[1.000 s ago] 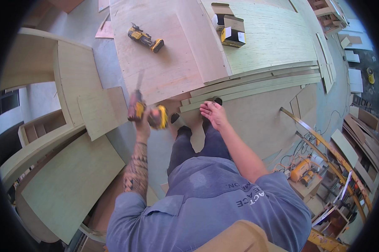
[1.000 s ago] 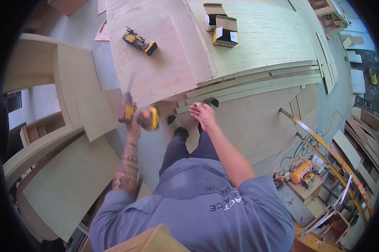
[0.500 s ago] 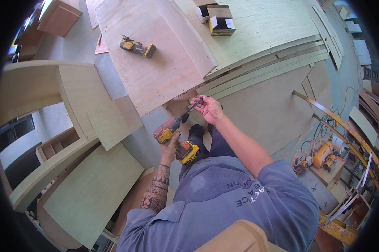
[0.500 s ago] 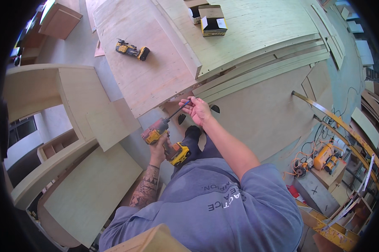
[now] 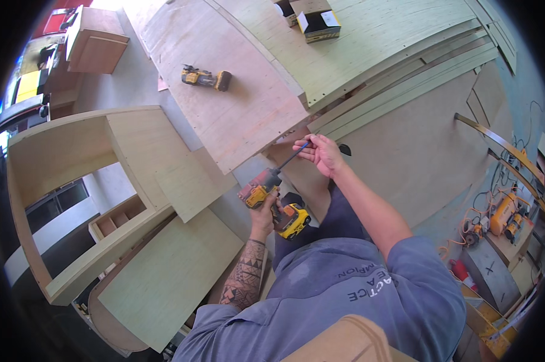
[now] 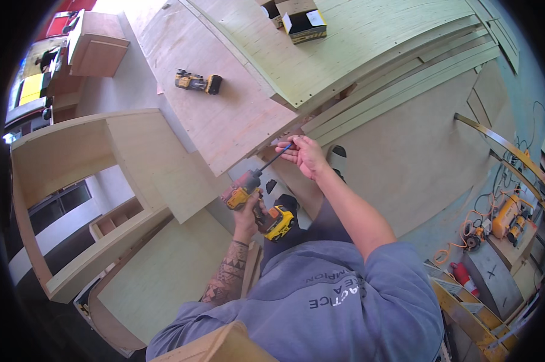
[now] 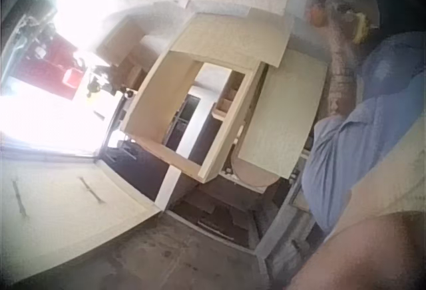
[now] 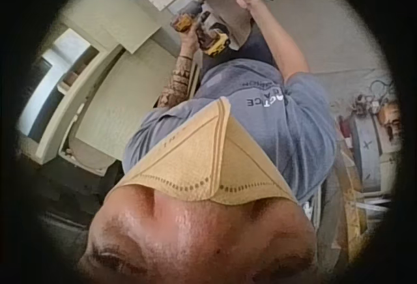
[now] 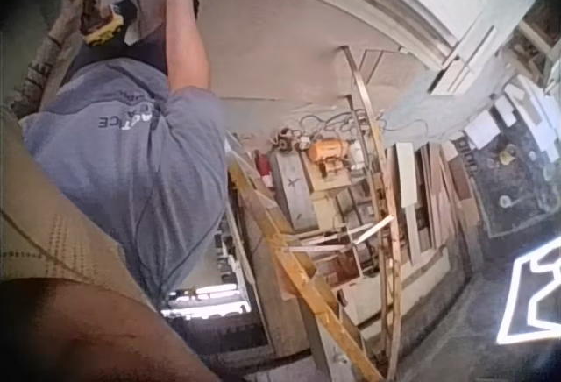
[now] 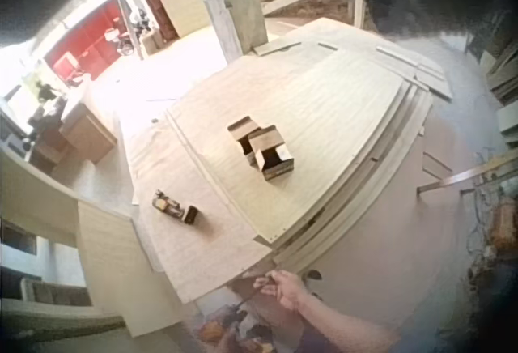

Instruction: Assembling wooden cabinet parts using a power drill and other hand tools.

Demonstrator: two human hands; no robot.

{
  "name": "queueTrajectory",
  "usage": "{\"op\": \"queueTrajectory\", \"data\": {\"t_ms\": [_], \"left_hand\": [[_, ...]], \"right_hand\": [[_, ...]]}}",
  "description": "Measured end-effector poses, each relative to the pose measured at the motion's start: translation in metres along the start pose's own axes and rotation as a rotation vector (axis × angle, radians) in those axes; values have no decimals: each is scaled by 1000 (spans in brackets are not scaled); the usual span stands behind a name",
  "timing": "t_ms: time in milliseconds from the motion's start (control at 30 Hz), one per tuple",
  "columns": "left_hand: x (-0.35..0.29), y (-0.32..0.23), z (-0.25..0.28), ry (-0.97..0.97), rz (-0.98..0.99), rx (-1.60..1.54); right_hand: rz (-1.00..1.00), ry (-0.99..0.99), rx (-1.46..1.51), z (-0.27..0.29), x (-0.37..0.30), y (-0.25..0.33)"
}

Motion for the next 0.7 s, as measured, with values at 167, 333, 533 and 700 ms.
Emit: {"op": "queueTrajectory", "data": {"t_ms": [167,333,533,700], "left_hand": [[18,3,28,28,39,-60],[54,8,62,179,-6,-50],[104,5,113,259,-216,74],[154,-16,134,198,-458,69]], "right_hand": [[30,6,19,-8,9,-24],[166,-2,113,-25,31,-55],[274,-102,9,-61,61,-77],[1024,-839,-1335,-17,72,-49]]}}
Point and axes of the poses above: each hand's wrist, its own x-axis towards the middle knuckle, its own z-axis out of the back of the hand, y = z × x, the point moved 2 cm from there along x, towards the middle knuckle, and after that the axes turned 2 degrees about -x, right-handed, at the moved point
